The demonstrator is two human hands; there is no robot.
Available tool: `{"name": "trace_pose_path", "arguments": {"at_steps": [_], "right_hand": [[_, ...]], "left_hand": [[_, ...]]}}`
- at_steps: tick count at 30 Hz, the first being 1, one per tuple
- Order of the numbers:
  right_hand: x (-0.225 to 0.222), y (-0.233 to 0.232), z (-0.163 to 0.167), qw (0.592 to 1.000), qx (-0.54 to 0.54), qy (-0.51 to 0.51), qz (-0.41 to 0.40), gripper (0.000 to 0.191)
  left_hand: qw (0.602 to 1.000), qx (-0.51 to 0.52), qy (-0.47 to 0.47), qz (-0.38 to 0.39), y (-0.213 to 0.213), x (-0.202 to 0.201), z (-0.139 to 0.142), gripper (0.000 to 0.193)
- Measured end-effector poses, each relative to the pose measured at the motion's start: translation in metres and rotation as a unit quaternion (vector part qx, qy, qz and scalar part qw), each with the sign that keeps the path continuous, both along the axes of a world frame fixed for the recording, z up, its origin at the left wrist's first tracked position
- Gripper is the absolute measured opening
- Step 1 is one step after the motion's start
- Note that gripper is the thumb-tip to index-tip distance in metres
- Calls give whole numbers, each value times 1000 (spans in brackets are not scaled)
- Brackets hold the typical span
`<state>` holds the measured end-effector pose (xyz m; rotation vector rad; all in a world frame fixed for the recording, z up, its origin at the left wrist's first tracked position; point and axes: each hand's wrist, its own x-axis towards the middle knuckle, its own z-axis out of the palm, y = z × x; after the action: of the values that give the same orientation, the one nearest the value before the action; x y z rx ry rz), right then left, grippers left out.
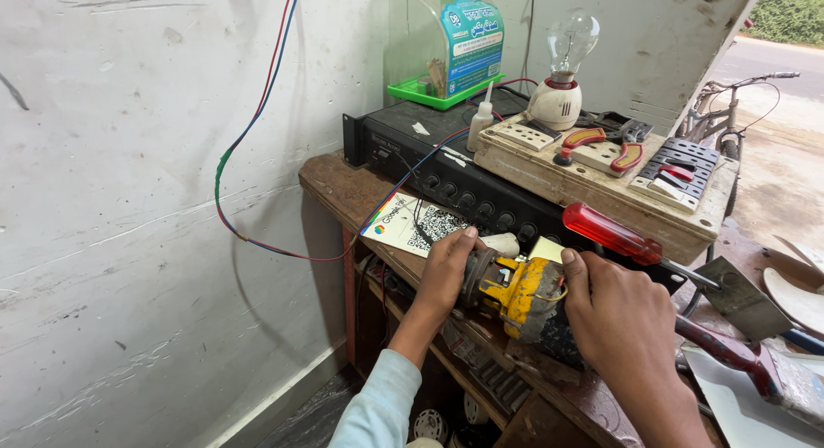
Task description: The person works on a yellow and black electric motor at a wooden workbench, prying at its housing by hand and turning the motor over to access different sides. They then move the motor to another bench, handle its wiring, brush debris off components, and use pliers on small parts and wires.
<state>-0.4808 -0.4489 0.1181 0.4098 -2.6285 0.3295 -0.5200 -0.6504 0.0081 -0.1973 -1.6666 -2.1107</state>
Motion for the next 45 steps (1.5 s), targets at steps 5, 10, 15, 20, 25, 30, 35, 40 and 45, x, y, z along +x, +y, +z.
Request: {"name": "trace_pose_path", "arguments": {"at_steps": [5,10,15,20,25,30,35,40,45], "right_hand": [[0,-1,-1,1000,-10,-4,2,55],[1,-2,0,1000,-16,-12,2,52],[1,-2,0,999,-27,17,24,50],[0,-1,-3,998,-37,26,46,46],[-3,0,-9,990,-73,66,101,37],[-3,0,-14,988,-99,57,106,36],[-6,-2,-15,986,-109,53,110,35],[-10,-5,-17,989,-110,19,100,36],[-7,5,-24,953,-150,116,236,25]], "left_hand": [[1000,30,-3,3,2,1,2,44],[998,-15,3,64,8,8,6,46],[974,-81,-4,210,17,25,12,42],[904,-265,155,299,27,45,38,41],[875,-387,155,246,63,54,64,38],[868,-441,66,218,74,54,67,41],[895,-371,12,247,74,52,81,49],[949,-263,-79,153,68,45,121,62],[889,-396,-16,229,108,49,120,51]]}}
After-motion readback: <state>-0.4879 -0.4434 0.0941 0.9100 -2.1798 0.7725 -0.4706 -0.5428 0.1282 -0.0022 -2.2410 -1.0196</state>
